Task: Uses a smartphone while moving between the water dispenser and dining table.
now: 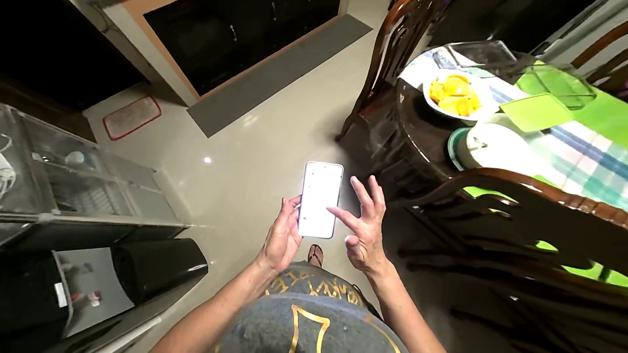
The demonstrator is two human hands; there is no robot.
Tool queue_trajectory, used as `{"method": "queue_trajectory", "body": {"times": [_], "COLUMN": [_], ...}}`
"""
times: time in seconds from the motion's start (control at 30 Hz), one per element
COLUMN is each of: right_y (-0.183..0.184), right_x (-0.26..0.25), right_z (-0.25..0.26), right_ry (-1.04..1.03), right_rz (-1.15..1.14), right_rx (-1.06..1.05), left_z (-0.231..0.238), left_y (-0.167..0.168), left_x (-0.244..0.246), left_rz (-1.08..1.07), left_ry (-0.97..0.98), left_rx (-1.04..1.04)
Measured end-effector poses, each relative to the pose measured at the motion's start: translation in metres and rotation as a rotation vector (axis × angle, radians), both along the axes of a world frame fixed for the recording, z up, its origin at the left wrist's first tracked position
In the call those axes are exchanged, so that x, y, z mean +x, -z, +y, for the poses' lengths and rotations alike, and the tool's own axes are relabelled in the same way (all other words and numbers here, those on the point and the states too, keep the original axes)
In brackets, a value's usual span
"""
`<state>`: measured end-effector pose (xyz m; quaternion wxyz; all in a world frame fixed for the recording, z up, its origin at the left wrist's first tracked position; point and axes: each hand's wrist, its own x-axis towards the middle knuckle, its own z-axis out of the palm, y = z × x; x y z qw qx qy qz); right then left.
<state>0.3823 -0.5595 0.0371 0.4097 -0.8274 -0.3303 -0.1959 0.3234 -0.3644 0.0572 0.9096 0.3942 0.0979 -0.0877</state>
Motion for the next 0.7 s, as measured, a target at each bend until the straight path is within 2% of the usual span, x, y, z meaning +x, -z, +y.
{"method": "queue_trajectory", "body": {"times": [0.43, 0.7], "right_y": [-0.004, 0.001], "right_x": [0.009, 0.011], "right_z": [0.031, 0.039], "right_ry": [-0.006, -0.063], "right_rz": [-0.01, -0.079], "right_rx": [-0.079, -0.024], "left_z": [0.022, 0.033], "left_y": [0.001, 0.003], "left_x": [-0.005, -0.007], "left_rz": [0.002, -0.007], "left_ry": [-0.042, -0.075], "left_rx": [-0.022, -0.023]}}
